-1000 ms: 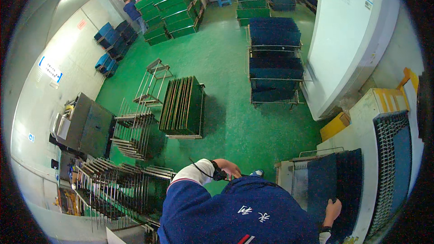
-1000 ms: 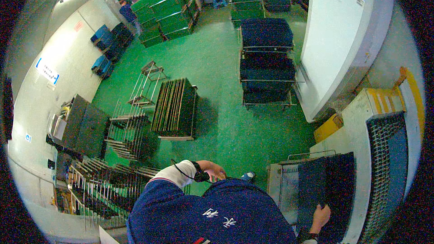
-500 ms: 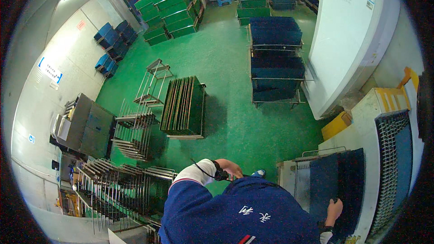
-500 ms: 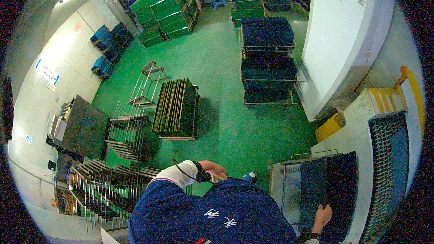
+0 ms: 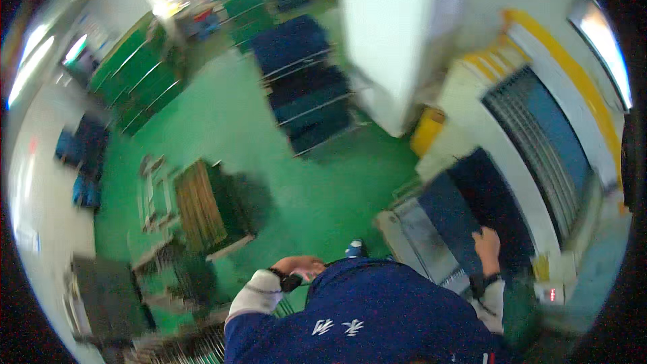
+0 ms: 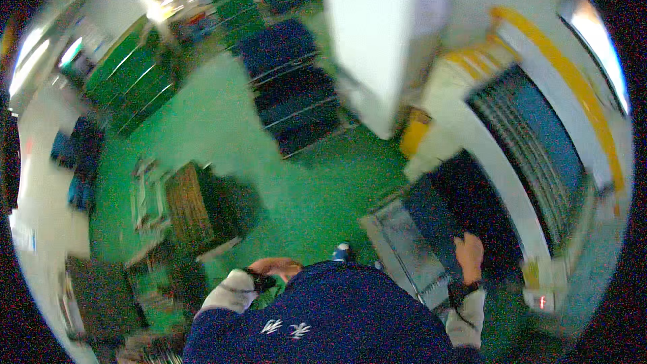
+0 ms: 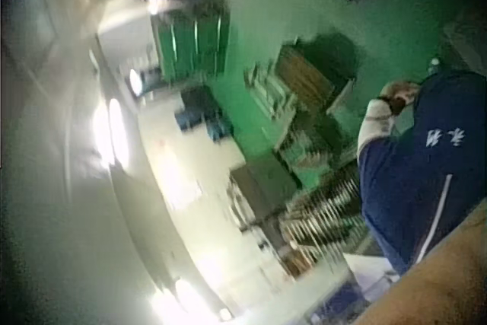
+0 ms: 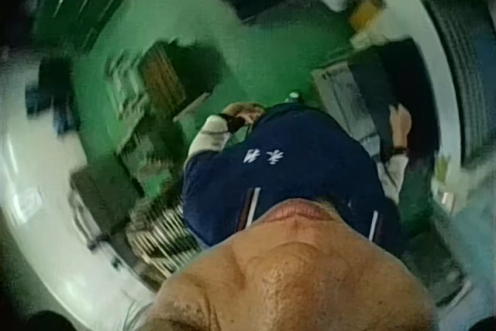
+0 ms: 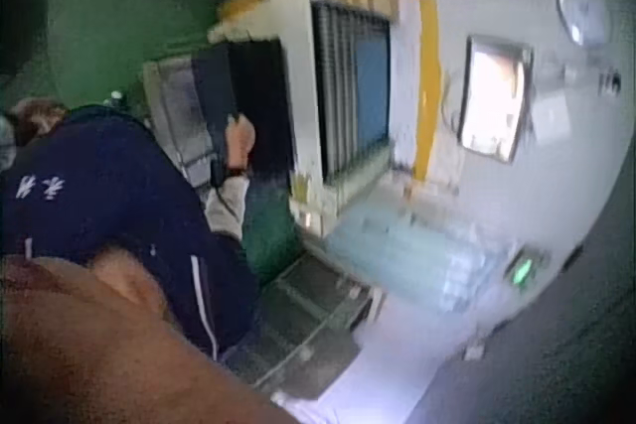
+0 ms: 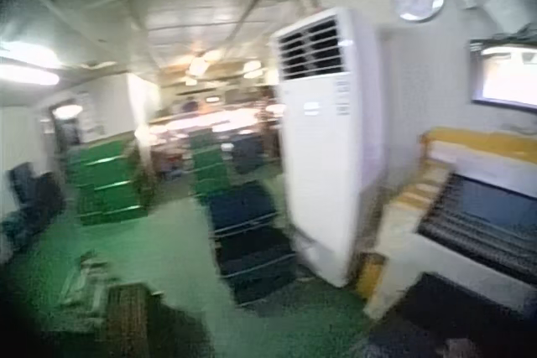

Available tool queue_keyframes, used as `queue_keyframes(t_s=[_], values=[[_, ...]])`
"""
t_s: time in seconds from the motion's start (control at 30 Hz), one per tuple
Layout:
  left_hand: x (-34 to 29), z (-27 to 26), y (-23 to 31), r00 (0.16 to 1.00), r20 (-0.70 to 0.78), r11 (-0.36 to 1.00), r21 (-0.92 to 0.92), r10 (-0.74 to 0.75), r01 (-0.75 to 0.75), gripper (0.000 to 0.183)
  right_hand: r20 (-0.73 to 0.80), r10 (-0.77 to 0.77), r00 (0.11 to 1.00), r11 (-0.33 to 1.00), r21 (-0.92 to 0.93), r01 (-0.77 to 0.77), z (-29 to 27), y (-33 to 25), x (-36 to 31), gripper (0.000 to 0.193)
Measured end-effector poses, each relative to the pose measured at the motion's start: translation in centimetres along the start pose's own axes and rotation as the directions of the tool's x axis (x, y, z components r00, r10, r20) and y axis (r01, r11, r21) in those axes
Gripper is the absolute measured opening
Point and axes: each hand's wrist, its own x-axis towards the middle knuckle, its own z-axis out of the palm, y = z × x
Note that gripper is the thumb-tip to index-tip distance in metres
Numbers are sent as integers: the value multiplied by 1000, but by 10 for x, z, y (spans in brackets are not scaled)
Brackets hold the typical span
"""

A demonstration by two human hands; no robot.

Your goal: Manually loading blue metal or plastic sheets into an industrial processing machine.

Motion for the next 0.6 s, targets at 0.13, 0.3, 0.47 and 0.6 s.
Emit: queue_keyframes(t_s=[0.13, 0.3, 0.47, 0.6], values=[[5, -13, 4, 994, 78, 988, -140, 80, -69, 52, 82, 34, 996, 999, -45, -30, -67, -19, 11, 31], [3, -17, 38, 991, 92, 991, 75, 99, -106, 54, 23, 116, 993, 993, -24, -116, -147, -22, -5, 38], [15, -23, 64, 978, 175, 993, 9, 111, -114, 60, -19, 325, 945, 891, 340, -300, -200, 22, -18, 41], [31, -23, 82, 986, 163, 998, 38, 37, -44, 63, -7, 575, 818, 374, 892, -255, -202, 60, -38, 35]])
